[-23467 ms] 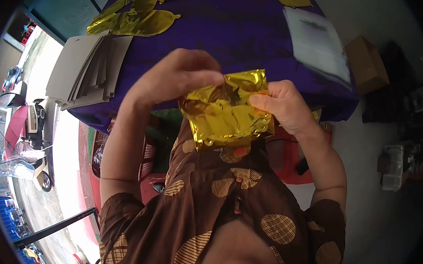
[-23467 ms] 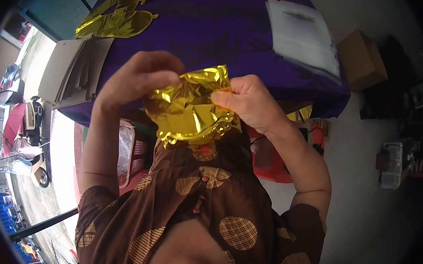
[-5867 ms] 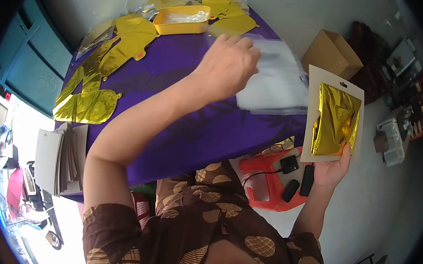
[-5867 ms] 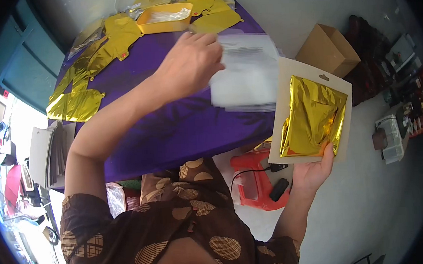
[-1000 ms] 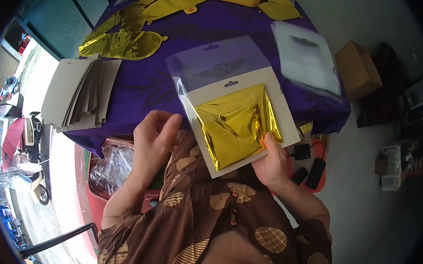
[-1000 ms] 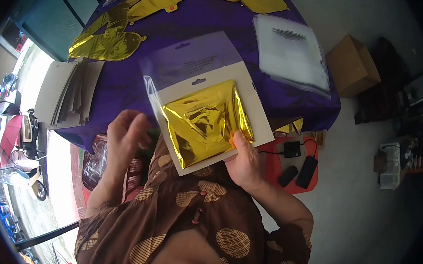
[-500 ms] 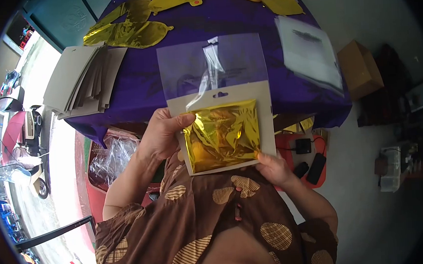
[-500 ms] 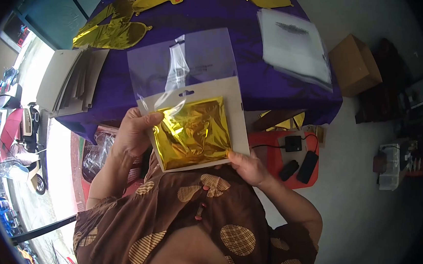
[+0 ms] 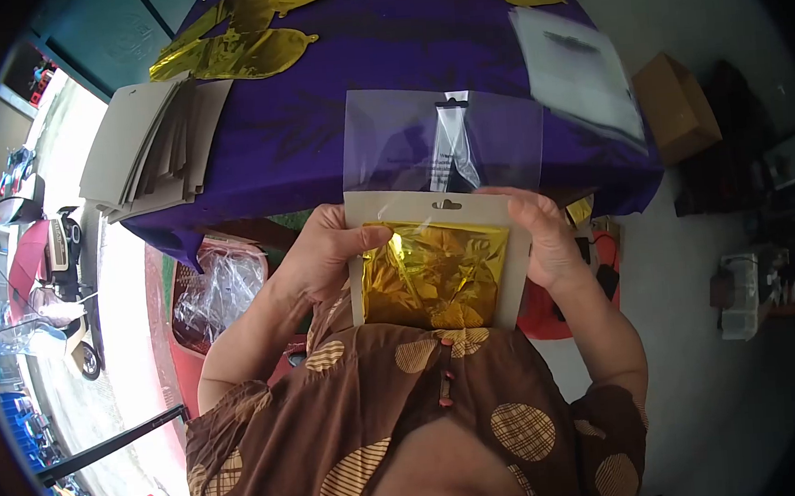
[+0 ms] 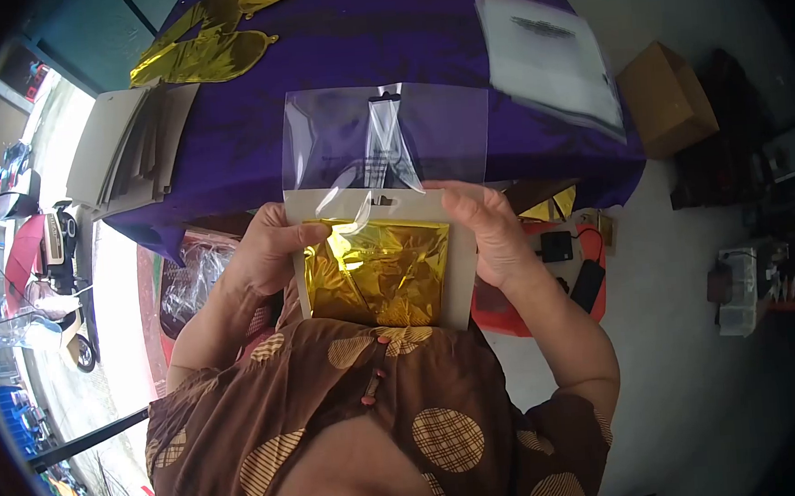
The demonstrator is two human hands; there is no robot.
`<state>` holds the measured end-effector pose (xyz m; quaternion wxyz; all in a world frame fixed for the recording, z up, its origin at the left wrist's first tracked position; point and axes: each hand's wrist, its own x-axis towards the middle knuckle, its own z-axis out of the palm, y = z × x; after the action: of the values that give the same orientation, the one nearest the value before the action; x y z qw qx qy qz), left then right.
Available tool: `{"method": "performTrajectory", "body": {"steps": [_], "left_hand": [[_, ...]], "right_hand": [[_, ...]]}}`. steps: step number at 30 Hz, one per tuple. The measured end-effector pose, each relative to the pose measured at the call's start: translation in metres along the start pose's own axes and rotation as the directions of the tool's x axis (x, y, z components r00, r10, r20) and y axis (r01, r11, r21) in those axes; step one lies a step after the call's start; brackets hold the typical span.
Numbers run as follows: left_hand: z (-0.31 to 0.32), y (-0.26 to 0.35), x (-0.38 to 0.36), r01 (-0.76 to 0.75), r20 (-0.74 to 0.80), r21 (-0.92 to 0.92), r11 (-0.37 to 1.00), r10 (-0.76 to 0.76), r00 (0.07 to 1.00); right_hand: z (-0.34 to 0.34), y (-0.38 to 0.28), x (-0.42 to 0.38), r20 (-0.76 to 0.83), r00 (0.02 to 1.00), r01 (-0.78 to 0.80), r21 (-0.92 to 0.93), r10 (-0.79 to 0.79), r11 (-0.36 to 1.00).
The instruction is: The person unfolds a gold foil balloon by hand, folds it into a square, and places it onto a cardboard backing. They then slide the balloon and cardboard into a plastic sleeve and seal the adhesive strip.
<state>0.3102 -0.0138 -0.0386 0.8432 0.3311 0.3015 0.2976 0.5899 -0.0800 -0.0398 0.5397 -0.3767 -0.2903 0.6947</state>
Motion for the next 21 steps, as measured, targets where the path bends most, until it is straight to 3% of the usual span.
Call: {"method": "performTrajectory", "body": {"steps": [7,13,16,19,21], "left_hand": [[-0.009,-0.010,-0.012,0.049,-0.031,-0.020,0.999,-0.049,0.998],[-0.005,-0.013,-0.021,0.084,-0.003,-0.041,0.996,-0.084,0.996],[-0.006,-0.020,-0.034,0.120,-0.009,0.077,0.990,-0.119,0.993],[0.000,-0.015,-0.050,0.248,-0.058,0.127,0.960,-0.242,0.968],[-0.010,-0.022,-0.053,0.235,-0.065,0.248,0.940,-0.226,0.972]], "right_hand": [[-0.013,0.030,-0.006,-0.105,0.991,0.071,-0.064,-0.078,0.995],[0.002,0.026,-0.019,-0.106,0.990,0.087,-0.104,-0.098,0.991],[-0.016,0.040,-0.044,-0.067,0.998,-0.020,-0.312,-0.001,0.950],[-0.019,0.057,-0.066,-0.022,1.000,-0.010,-0.385,0.001,0.923],[-0.030,0.064,-0.071,0.022,1.000,0.011,-0.373,-0.003,0.928]]}}
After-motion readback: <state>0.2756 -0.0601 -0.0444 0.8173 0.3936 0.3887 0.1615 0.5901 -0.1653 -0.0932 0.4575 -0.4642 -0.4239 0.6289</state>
